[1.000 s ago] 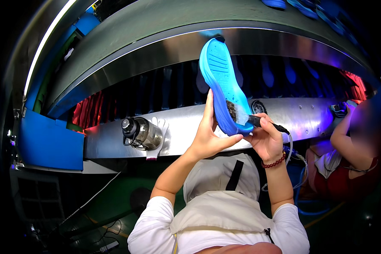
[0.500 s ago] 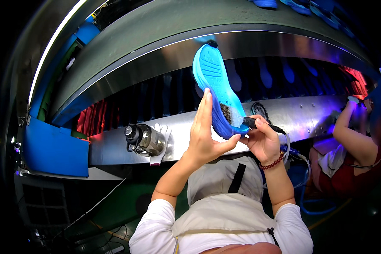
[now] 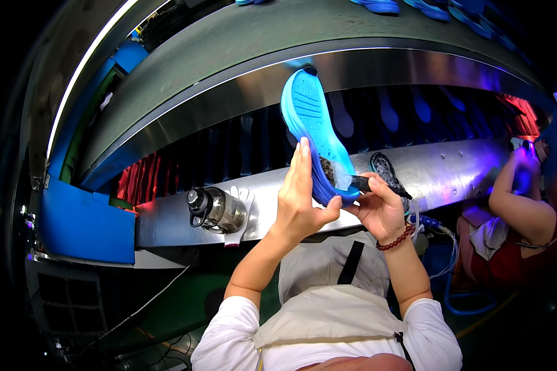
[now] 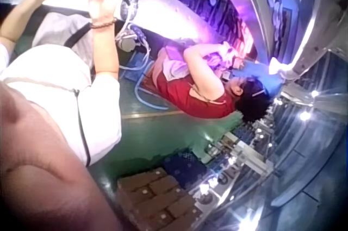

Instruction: The person applies adhesive to a series of blue shoe soles using a brush while they are on a conveyor belt, reaching for each sole and then placing it back on the belt.

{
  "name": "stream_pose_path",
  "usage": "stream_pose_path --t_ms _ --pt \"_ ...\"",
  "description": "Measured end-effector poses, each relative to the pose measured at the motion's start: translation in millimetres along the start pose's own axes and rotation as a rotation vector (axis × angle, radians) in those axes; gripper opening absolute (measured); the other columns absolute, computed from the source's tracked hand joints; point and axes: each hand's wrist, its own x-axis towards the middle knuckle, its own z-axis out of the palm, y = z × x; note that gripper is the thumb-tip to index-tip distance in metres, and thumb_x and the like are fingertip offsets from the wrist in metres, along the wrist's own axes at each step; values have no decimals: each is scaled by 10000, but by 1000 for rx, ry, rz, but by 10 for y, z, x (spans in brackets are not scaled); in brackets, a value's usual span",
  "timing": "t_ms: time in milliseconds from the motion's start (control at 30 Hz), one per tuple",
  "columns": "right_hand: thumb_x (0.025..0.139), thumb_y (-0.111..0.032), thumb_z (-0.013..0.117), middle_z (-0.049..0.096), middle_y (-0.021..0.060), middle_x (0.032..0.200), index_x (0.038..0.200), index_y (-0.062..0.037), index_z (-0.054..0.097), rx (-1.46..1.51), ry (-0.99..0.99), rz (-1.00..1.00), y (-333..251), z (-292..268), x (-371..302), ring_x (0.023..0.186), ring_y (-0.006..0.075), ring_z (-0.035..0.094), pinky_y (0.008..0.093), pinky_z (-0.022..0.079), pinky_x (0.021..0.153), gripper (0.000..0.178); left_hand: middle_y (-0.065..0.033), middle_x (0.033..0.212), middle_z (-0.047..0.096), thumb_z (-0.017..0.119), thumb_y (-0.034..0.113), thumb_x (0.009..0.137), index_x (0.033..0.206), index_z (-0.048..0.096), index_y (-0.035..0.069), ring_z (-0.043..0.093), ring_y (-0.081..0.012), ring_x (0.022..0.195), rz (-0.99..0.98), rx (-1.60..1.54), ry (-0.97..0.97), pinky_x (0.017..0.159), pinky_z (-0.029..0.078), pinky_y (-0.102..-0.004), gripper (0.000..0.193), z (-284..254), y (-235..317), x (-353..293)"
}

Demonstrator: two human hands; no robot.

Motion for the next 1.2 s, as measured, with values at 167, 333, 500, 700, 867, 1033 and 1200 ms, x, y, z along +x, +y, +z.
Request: stream_pose_path --t_ms 167,333,500,700,867,1033,1200 --pt "847 -128 470 585 146 988 990 -33 505 28 0 5 26 -23 -3 967 256 558 494 446 877 176 -326 1211 413 635 282 698 1279 208 -148 466 -457 1073 41 27 55 904 399 -412 839 -8 -53 4" --pt "845 -132 472 583 141 987 991 -40 507 32 -7 9 20 -23 14 963 253 555 495 441 882 176 -316 1214 418 460 501 805 1307 138 -132 467 -416 1097 -6 -145 117 936 355 -391 870 -178 52 120" --pt "842 -140 478 578 139 999 991 -40 516 63 4 6 35 -37 16 974 252 548 492 438 884 183 -274 1197 455 268 598 847 1337 121 -49 407 -319 1183 0 -251 319 1030 208 -409 824 -180 132 17" --pt "841 -154 483 577 136 1004 987 -37 518 49 24 -2 53 3 16 976 254 546 478 436 889 190 -307 1185 451 221 598 842 1330 -53 -65 313 -351 1247 80 -53 296 1057 113 -422 868 70 218 -276" --pt "844 -153 481 579 132 997 984 -40 517 20 54 -11 35 19 0 963 252 552 467 442 884 184 -293 1224 426 211 683 797 1306 -140 -86 177 -334 1306 21 68 156 1063 34 -418 987 201 314 -489" --pt "847 -149 479 581 124 984 983 -43 515 -19 87 -33 51 24 -12 956 243 555 460 447 876 176 -270 1259 404 251 698 785 1298 -166 -92 134 -313 1321 29 43 99 1061 12 -425 1031 222 334 -574" --pt "844 -146 483 583 116 974 969 -46 514 -43 13 -53 123 31 26 965 232 546 461 450 870 163 -274 1221 442 221 670 808 1298 -167 -94 107 -300 1329 50 93 39 1061 -6 -423 987 221 385 -571"
